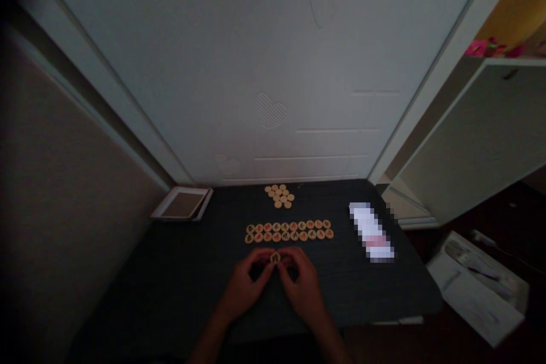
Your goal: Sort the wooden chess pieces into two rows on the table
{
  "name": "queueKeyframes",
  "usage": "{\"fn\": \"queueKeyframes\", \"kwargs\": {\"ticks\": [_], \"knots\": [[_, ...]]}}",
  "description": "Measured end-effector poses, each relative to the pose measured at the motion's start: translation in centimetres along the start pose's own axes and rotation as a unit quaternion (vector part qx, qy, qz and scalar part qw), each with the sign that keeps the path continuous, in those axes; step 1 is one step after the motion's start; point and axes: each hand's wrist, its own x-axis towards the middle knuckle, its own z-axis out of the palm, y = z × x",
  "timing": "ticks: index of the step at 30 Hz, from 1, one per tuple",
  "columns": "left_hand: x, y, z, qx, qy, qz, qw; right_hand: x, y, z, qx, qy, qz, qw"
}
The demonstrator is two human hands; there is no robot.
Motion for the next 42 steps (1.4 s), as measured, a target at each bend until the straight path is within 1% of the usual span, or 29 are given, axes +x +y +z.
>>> {"fn": "queueKeyframes", "kwargs": {"ticks": [11, 16, 23, 33, 42], "knots": [[-0.1, -0.4, 0.0, 0.026, -0.008, 0.003, 1.0, 0.1, 0.2, 0.0, 0.002, 0.002, 0.009, 1.0], [-0.2, -0.5, 0.0, 0.041, -0.016, 0.008, 0.999, 0.0, 0.8, 0.1, 0.0, 0.025, 0.033, 0.999], [-0.3, -0.5, 0.0, 0.061, -0.018, 0.023, 0.998, 0.1, 1.1, 0.2, 0.007, 0.035, 0.067, 0.997], [-0.3, 0.0, -0.1, 0.076, -0.027, 0.025, 0.996, 0.0, 1.0, 0.2, 0.007, 0.042, 0.06, 0.997], [-0.3, -0.1, 0.1, 0.067, -0.013, 0.021, 0.997, -0.1, 1.1, 0.0, 0.005, 0.026, 0.051, 0.998]]}}
